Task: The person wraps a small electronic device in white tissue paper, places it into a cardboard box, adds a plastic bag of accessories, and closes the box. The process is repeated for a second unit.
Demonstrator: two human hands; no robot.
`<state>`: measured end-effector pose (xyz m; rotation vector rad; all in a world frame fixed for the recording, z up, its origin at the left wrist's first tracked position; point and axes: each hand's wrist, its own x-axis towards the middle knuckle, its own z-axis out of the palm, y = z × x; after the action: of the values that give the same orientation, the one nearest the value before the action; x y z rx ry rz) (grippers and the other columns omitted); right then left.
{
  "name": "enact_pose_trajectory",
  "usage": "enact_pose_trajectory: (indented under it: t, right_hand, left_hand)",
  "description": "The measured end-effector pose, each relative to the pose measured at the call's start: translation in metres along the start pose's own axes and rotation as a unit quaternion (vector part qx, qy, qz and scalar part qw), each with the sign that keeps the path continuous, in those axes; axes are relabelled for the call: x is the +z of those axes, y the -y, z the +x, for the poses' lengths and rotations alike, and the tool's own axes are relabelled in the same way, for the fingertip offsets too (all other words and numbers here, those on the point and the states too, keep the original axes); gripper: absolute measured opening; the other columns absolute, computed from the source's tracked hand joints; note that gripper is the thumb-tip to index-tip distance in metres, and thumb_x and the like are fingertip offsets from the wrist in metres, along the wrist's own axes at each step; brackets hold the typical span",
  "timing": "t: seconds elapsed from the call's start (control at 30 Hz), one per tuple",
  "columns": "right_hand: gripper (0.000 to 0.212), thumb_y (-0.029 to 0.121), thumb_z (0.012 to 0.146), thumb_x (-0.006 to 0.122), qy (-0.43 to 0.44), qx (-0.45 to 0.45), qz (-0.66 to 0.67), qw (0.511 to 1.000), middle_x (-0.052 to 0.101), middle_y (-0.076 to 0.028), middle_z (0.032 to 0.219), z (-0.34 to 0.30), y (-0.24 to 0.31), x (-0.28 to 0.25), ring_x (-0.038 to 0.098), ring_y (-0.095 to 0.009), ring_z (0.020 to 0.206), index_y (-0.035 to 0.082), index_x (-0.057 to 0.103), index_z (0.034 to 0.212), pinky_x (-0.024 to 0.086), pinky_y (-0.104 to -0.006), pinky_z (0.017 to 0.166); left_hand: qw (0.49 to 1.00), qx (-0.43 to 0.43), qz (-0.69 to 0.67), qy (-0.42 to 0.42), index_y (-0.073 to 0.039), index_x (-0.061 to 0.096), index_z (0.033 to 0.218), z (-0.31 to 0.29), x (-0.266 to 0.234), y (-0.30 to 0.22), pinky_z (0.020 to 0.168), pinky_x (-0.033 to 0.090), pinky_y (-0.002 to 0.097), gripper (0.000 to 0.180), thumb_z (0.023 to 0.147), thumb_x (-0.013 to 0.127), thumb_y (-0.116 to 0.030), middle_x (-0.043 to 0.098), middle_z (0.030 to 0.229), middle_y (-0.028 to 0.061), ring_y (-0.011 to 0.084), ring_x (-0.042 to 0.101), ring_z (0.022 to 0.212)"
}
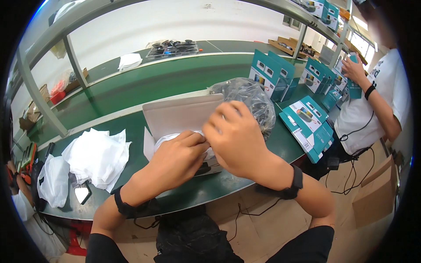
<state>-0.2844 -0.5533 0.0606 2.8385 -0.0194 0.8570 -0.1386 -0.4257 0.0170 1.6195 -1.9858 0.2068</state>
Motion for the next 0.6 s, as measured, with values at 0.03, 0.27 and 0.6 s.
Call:
enact_pose_trajectory:
  t: [0.03,0.27,0.6]
  right_hand:
    - [0.023,0.008,0.070,0.067,0.029,-0.054,0.004,0.998,0.063,-0.013,0.093,-0.007,-0.007,0.004,0.058,-0.031,0.103,0.000,0.066,0.091,0.042,-0.0465,0.102]
    - [0.021,0.011,0.068,0.066,0.082,-0.119,-0.092,0.985,0.066,-0.015,0.094,-0.017,-0.003,0.006,0.058,-0.031,0.108,-0.003,0.071,0.083,0.034,-0.0496,0.113]
    - [0.024,0.008,0.064,0.066,0.161,-0.050,0.056,0.984,0.060,-0.014,0.087,0.008,-0.020,0.003,0.058,-0.029,0.097,0.000,0.068,0.087,0.040,-0.0424,0.101]
  left_hand:
    - [1.000,0.000,0.000,-0.002,0.003,0.067,0.105,0.000,0.002,0.000,0.080,0.053,0.0403,0.025,0.082,0.065,-0.006,0.063,0.101,0.0127,0.0311,0.061,0.097]
    - [1.000,-0.012,0.002,0.017,0.002,0.067,0.105,-0.001,0.003,0.002,0.079,0.053,0.0404,0.025,0.081,0.065,-0.006,0.062,0.100,0.0118,0.0301,0.061,0.094]
    - [1.000,-0.004,0.001,-0.002,0.002,0.068,0.098,-0.002,0.007,0.002,0.077,0.053,0.0392,0.020,0.080,0.065,-0.005,0.061,0.097,0.0114,0.0290,0.060,0.091]
